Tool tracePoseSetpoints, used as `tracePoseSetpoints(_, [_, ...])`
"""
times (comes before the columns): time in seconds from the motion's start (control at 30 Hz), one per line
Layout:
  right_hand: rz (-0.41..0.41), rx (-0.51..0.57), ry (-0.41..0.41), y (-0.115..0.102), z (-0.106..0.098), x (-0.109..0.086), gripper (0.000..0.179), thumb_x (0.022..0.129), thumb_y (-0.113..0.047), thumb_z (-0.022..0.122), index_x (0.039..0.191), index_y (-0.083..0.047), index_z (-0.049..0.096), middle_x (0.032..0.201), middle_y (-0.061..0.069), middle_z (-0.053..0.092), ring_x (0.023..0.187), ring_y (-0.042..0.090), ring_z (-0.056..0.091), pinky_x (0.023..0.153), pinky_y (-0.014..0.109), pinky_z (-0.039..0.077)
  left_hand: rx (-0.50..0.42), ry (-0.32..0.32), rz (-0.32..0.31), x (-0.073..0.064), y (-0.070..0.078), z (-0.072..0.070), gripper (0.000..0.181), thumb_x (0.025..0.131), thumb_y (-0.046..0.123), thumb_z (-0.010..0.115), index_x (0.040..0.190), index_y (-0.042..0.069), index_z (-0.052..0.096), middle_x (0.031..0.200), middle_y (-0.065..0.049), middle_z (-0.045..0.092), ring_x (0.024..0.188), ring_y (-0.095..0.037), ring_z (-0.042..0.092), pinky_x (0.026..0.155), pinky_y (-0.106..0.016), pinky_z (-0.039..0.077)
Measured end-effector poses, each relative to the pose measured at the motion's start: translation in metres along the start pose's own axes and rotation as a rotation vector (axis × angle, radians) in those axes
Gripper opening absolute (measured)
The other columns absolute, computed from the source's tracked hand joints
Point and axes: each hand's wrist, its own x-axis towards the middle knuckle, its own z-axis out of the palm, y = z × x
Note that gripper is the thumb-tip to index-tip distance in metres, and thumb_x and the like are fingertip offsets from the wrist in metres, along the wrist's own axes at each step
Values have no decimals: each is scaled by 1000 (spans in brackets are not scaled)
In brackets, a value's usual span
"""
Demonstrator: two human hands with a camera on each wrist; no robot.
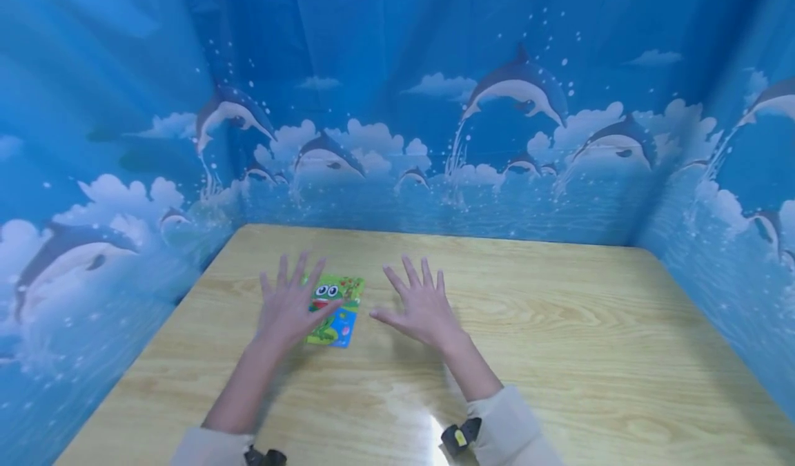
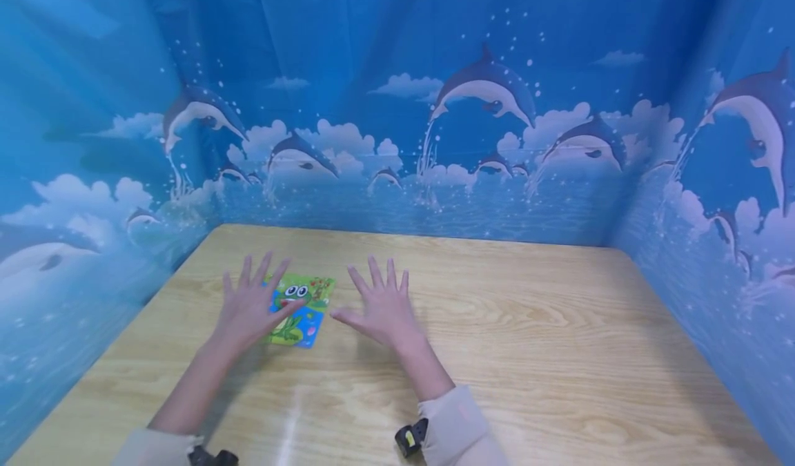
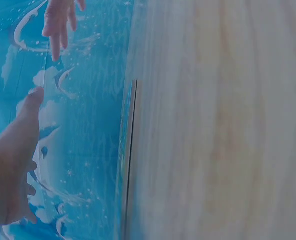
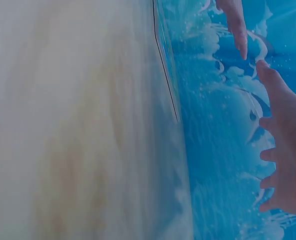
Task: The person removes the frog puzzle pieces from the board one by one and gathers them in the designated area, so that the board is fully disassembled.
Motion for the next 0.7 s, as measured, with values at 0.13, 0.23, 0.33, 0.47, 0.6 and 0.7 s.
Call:
tracePoseSetpoints(0.13, [1,43,-33,-14,9,4,82,81,-69,46,146,-23,27,151,14,13,133,43,3,102,62,6,-6,12,-2,-7,-12,4,85,83,67,43,146,14,23,151,-17,7,134,-39,-7,99,-65,-8])
tracePoseSetpoints(0.23, [-6,75,-48,-24,16,7,83,80,-69,46,146,-23,27,150,15,13,133,42,4,102,62,7,-31,12,-4,-12,-22,10,86,84,67,43,147,13,21,151,-16,5,134,-37,-8,99,-61,-13])
tracePoseSetpoints(0.33, [-26,89,-52,-30,24,10,84,80,-71,45,146,-21,28,150,15,14,133,42,6,102,63,10,-58,17,-2,-16,-32,17,85,84,65,44,147,12,20,151,-16,6,135,-37,-7,100,-60,-14])
tracePoseSetpoints(0.47, [-52,87,-52,-33,39,11,84,80,-71,44,145,-20,28,150,15,16,133,43,11,101,62,14,-84,7,-2,-21,-44,25,81,86,62,46,146,11,24,150,-18,11,134,-40,-2,99,-65,-8])
tracePoseSetpoints(0.6, [-57,118,-52,-33,53,9,82,81,-68,46,145,-19,28,150,15,16,132,44,11,102,62,12,-93,-6,4,-26,-53,34,81,86,61,45,145,8,27,148,-20,16,133,-44,6,98,-69,0])
tracePoseSetpoints(0.7, [-68,143,-57,-33,63,9,81,82,-66,47,145,-19,28,150,14,16,133,44,10,102,61,10,-99,-16,8,-30,-59,40,80,87,60,45,144,6,29,147,-22,19,131,-47,11,98,-68,2])
